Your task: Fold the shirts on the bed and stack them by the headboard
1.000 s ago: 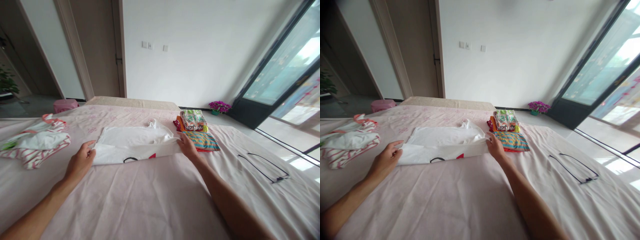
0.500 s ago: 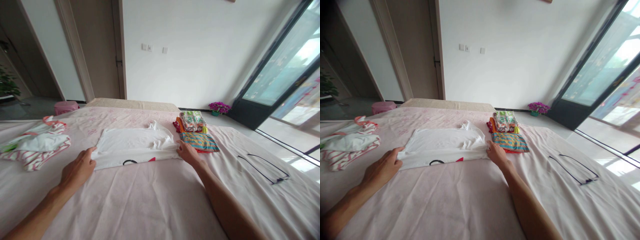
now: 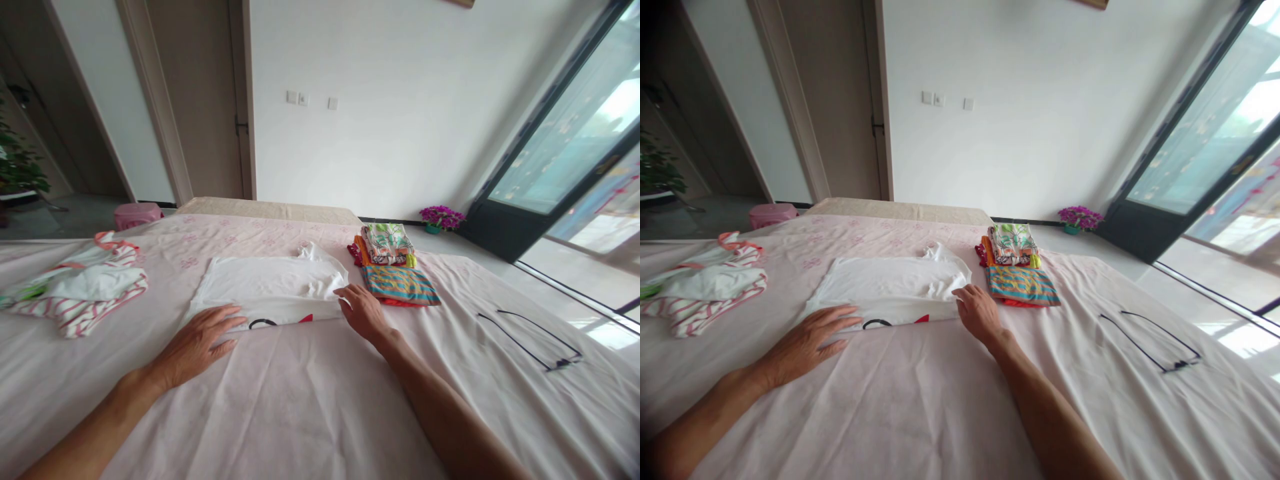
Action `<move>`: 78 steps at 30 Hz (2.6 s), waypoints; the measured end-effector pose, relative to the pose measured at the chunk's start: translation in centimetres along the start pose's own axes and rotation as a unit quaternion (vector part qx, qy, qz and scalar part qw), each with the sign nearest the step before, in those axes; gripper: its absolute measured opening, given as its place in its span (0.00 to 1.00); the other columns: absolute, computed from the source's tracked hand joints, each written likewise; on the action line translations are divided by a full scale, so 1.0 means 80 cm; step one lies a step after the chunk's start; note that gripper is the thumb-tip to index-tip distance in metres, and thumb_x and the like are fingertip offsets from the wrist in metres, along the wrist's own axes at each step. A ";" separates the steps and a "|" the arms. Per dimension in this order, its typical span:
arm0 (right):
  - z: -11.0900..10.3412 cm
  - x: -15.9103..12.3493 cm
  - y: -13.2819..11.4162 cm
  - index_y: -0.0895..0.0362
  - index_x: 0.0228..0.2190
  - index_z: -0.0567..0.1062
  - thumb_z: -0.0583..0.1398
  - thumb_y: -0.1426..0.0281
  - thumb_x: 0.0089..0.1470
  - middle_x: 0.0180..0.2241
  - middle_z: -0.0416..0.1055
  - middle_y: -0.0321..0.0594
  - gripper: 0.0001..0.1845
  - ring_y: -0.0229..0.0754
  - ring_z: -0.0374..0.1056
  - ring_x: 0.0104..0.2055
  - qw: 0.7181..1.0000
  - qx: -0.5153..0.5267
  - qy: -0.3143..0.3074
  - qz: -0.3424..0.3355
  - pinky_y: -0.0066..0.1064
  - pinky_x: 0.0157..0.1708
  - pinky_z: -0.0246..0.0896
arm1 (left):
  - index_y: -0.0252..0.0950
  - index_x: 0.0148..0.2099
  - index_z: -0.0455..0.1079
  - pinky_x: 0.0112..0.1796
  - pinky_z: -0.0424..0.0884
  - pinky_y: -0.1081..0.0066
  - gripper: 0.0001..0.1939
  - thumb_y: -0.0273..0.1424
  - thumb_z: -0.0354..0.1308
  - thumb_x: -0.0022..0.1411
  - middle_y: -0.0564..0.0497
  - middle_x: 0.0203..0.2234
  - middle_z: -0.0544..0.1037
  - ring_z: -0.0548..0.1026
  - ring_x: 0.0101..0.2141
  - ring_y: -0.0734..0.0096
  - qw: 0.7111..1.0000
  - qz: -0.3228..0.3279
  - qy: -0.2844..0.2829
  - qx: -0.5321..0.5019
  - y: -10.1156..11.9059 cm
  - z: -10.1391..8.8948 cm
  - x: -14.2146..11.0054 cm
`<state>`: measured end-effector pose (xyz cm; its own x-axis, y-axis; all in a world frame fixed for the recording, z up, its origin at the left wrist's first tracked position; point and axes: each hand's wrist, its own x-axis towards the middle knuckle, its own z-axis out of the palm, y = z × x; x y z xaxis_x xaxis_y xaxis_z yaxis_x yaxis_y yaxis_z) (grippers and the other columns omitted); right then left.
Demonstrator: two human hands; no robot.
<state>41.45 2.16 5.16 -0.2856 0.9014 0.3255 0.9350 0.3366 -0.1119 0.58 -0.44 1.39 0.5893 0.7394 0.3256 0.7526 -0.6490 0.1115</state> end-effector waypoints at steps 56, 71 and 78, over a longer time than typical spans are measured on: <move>0.022 -0.002 0.014 0.55 0.54 0.70 0.51 0.69 0.64 0.52 0.69 0.49 0.19 0.50 0.60 0.54 0.991 -0.090 0.030 0.094 0.41 0.52 0.53 | 0.41 0.65 0.61 0.63 0.54 0.53 0.27 0.45 0.43 0.70 0.43 0.64 0.64 0.58 0.65 0.56 1.000 0.023 0.010 0.006 0.135 0.133 0.262; 0.051 0.001 0.025 0.62 0.65 0.57 0.45 0.58 0.67 0.68 0.50 0.47 0.33 0.50 0.47 0.69 0.994 -0.067 -0.067 0.053 0.45 0.66 0.41 | 0.38 0.67 0.59 0.63 0.50 0.50 0.29 0.45 0.43 0.69 0.41 0.65 0.63 0.54 0.67 0.51 0.994 -0.088 0.037 0.049 0.091 0.086 0.196; 0.055 0.001 0.027 0.61 0.66 0.57 0.45 0.57 0.67 0.68 0.50 0.48 0.33 0.49 0.46 0.69 0.994 -0.076 -0.064 0.053 0.45 0.66 0.41 | 0.42 0.67 0.59 0.61 0.51 0.47 0.29 0.45 0.44 0.68 0.41 0.66 0.60 0.55 0.66 0.53 0.984 -0.171 -0.020 0.051 -0.025 0.059 0.105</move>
<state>42.49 4.17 0.79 -0.1993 0.9602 0.1956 0.9794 0.2017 0.0079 5.38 7.93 -0.52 0.3060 0.9194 0.2472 0.9335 -0.3408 0.1118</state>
